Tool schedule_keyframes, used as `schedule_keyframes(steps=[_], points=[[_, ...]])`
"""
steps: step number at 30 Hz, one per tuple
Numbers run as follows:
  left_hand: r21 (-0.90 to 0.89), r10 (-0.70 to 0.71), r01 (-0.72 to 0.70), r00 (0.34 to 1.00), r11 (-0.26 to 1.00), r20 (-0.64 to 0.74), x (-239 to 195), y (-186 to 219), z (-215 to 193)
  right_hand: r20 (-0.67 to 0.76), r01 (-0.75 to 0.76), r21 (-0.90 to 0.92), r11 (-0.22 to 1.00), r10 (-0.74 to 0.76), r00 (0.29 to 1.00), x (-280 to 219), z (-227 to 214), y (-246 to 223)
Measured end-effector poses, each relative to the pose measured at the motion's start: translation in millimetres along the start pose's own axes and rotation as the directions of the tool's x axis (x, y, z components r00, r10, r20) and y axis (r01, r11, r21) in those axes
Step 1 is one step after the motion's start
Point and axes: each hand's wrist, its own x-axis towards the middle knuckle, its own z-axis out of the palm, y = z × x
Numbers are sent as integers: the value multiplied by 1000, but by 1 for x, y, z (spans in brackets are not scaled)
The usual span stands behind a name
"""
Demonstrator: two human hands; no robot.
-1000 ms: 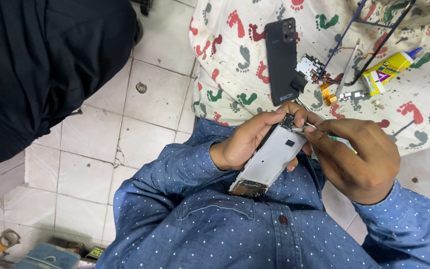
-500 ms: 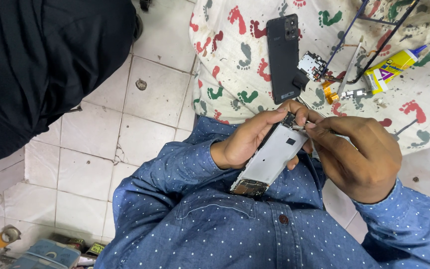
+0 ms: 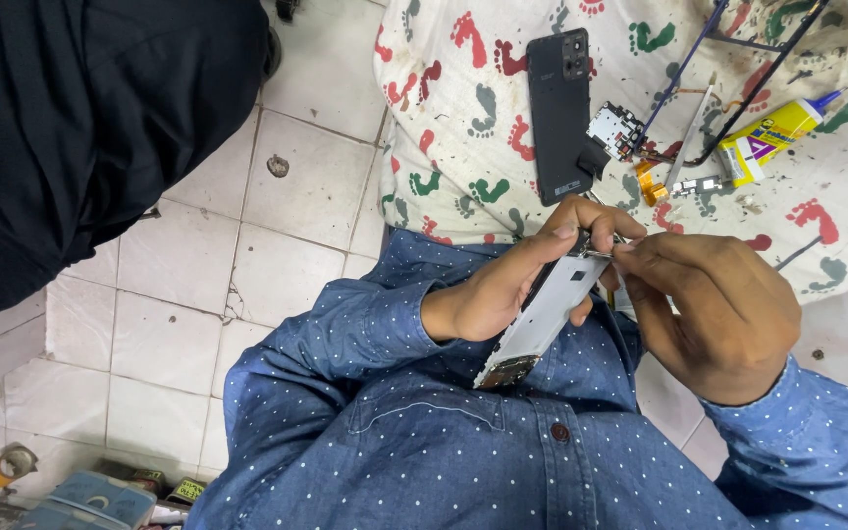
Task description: The person is repairing a disassembled smartphone. They use a metal tool to manipulate internal components and connectors, carefully adjusting parts within the device's frame.
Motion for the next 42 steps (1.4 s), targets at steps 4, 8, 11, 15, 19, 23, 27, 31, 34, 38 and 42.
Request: schedule_keyframes(steps=[4,8,11,15,19,23,27,31,34,38,42], points=[[128,33,-31,999,991,-15,1,1,5,-13,-41,-5,999,41,999,-4,2,-2],[325,37,-15,997,946,-62,1,9,13,-1,-107,61,992,107,994,-12,4,-4],[408,28,0,998,913,-63,0,18,19,26,-164,74,984,163,986,-17,6,-4],[490,54,-44,998,871,-7,0,27,23,35,-210,185,960,207,978,-21,5,-4],[541,83,-88,996,836,34,-2,32,25,58,-237,194,952,230,972,-18,0,-5],[580,114,-114,993,807,36,-4,34,28,77,-259,201,945,249,966,-13,-6,-8],[674,186,-189,979,714,78,-3,36,29,78,-283,220,933,272,959,-8,-8,-12],[770,269,-276,953,575,140,-1,38,29,81,-313,262,913,302,950,-6,-10,-16],[797,290,-299,943,525,163,-1,40,29,95,-344,297,891,331,939,-6,-10,-18],[832,315,-320,931,454,186,-2,44,30,122,-383,402,832,366,923,-6,-7,-17],[879,332,-335,917,339,221,-2,47,28,204,-447,537,715,404,892,-10,-5,-14]])
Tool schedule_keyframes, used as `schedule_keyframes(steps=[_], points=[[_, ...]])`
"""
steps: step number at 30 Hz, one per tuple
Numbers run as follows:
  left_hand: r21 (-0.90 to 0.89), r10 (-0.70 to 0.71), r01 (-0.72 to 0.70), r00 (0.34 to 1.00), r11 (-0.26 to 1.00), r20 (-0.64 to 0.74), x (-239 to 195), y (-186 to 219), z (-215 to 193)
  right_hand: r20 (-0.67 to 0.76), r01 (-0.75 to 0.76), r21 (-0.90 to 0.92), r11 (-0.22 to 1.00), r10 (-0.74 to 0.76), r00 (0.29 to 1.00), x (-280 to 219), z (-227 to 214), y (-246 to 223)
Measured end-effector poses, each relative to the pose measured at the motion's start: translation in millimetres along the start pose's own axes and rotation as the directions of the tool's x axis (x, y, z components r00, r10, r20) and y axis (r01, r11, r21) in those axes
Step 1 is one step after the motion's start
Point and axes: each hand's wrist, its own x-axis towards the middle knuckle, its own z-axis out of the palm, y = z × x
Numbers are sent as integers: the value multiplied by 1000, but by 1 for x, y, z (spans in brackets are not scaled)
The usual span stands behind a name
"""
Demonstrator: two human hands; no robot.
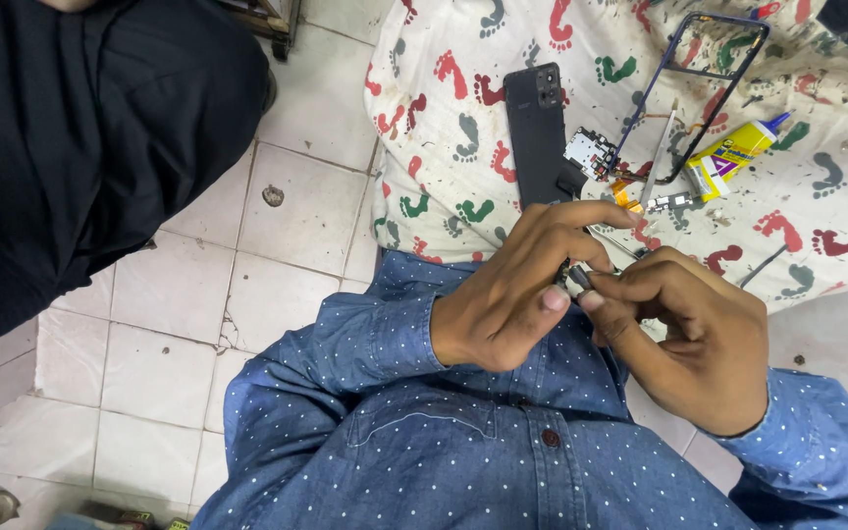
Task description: The person is repairing a disassembled smartphone. They use a metal tool to manipulate internal components and connectors, carefully adjusting parts within the device's frame.
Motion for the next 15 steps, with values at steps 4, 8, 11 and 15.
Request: schedule_keyframes(steps=[4,8,11,15], points=[[47,58,-58,998,997,-6,2,-7,1,49,-109,195,975,102,994,-3,-1,6],[-36,57,-57,998,998,-1,-1,-11,2,48,-113,209,971,105,993,-4,0,6],[-88,52,-53,999,995,-12,-2,-14,5,20,-49,189,981,46,999,-5,1,4],[-154,49,-50,999,987,-11,-2,-18,8,0,14,133,991,-14,1000,-4,2,2]])
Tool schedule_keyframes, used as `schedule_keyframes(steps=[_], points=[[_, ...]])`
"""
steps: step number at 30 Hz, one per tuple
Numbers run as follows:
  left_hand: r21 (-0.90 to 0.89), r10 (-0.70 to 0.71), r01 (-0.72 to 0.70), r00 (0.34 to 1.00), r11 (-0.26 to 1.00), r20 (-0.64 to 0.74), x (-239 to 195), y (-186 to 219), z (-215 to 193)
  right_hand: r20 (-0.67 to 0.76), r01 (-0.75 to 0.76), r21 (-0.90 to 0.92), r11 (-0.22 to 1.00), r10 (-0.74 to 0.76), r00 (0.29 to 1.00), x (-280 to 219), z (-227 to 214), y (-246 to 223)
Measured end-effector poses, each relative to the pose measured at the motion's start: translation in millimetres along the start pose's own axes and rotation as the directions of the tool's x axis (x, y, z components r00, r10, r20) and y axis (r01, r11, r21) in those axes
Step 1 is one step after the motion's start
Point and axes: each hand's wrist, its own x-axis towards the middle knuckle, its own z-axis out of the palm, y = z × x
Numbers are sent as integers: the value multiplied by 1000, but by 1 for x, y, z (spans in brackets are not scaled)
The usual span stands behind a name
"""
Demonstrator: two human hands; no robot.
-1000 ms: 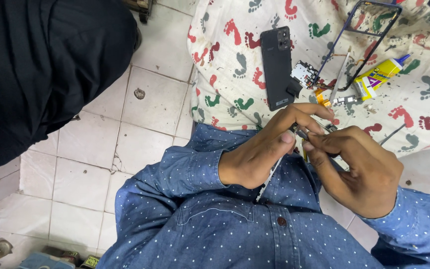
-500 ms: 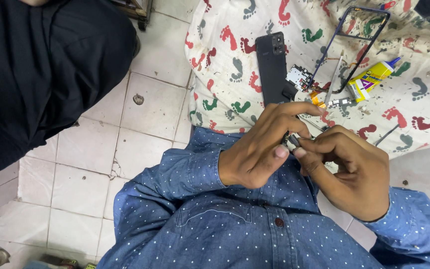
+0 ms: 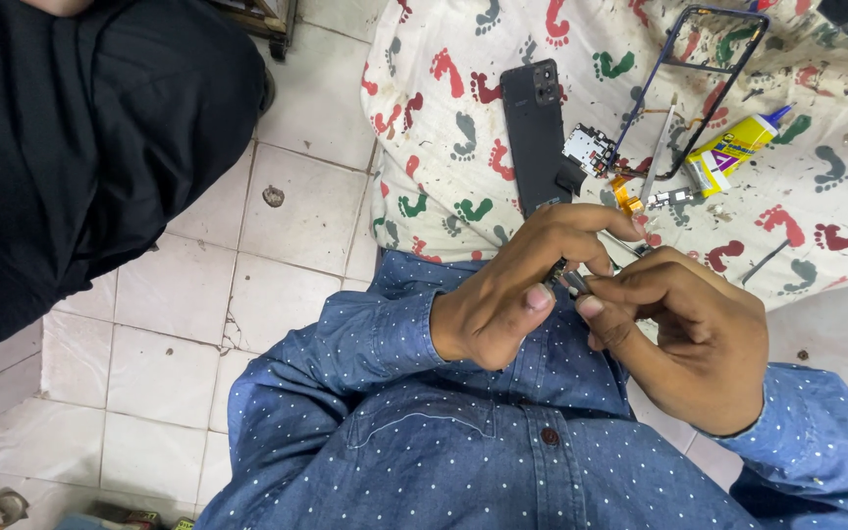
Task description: The person is repairing a disassembled smartphone. They use a metal tool to manipulate internal components and connectors, carefully adjusting parts within the device's frame.
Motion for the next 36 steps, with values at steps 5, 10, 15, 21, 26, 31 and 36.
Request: schedule_keyframes(steps=[5,10,15,21,26,31,36], points=[[-111,-23,23,1000,994,5,-2,-2,3,10,32,-57,998,-31,999,1,-1,0],[-148,-34,36,999,988,16,-2,-2,3,-2,75,-122,990,-76,997,3,0,-1],[-95,-3,1,1000,996,-15,5,6,3,5,99,-166,981,-99,995,7,0,-3],[170,97,-95,995,981,1,5,10,-5,24,-33,60,998,32,999,3,3,12],[385,239,-243,969,891,58,9,8,-13,176,-348,420,838,301,937,5,6,26],[507,364,-377,922,775,131,14,-4,-18,314,-451,571,686,325,892,13,-1,31],[449,380,-394,916,802,127,15,-15,-19,338,-481,604,636,342,877,14,-3,26]])
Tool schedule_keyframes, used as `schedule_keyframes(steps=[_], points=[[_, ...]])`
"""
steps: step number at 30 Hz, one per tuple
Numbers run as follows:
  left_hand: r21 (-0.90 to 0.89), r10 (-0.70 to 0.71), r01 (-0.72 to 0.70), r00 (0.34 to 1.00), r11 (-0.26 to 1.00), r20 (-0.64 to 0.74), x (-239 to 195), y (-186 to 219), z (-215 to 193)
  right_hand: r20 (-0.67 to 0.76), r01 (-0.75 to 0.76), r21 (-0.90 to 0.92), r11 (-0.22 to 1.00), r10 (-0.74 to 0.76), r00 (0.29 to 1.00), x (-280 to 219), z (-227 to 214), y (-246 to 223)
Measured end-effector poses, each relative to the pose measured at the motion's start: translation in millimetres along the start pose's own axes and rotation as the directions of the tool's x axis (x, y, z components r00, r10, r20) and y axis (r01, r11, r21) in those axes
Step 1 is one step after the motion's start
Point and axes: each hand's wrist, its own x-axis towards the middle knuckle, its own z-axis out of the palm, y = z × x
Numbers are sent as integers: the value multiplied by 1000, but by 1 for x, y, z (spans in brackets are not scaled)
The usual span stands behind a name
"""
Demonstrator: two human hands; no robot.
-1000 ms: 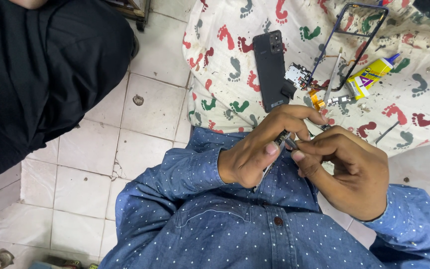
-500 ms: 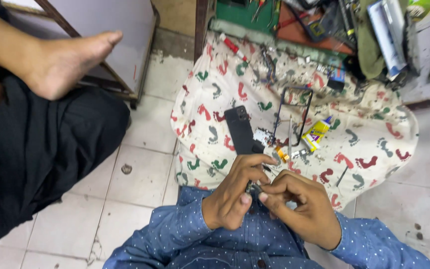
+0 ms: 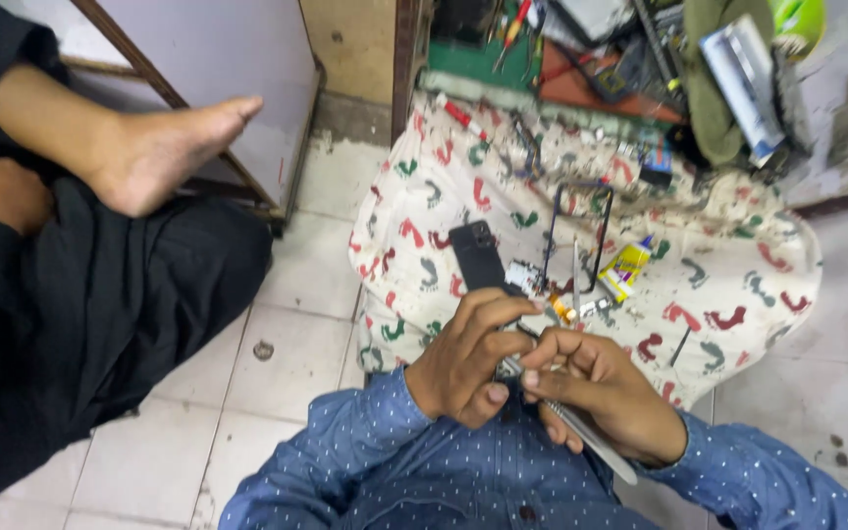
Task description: The person is repairing a disassembled smartphone. They use a metal tool to manipulate internal components and connectors, carefully adjusting parts within the device's frame.
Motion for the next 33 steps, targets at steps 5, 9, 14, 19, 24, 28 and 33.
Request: schedule_keyframes(steps=[5,9,14,19,24,28,33], points=[[-151,-71,65,997,986,-37,-4,-4,9,-46,29,3,1000,-29,999,-4,3,0],[-227,-116,105,993,968,-36,-1,-5,11,-39,14,-15,1000,-14,999,-1,3,-3],[-311,-191,176,982,934,-16,0,-4,13,-42,46,-23,999,-47,998,0,4,-4],[-374,-214,185,976,909,-36,0,-3,20,-29,67,-45,997,-69,997,-1,4,-4],[-429,-211,171,976,887,-47,-1,-3,24,-13,86,-48,995,-86,996,-3,3,-3],[-435,-210,170,977,884,-44,-2,-3,24,-11,79,-67,995,-80,997,-3,2,-3],[-451,-210,168,977,877,-45,-2,-4,25,3,72,-96,993,-72,997,-3,0,-3]])
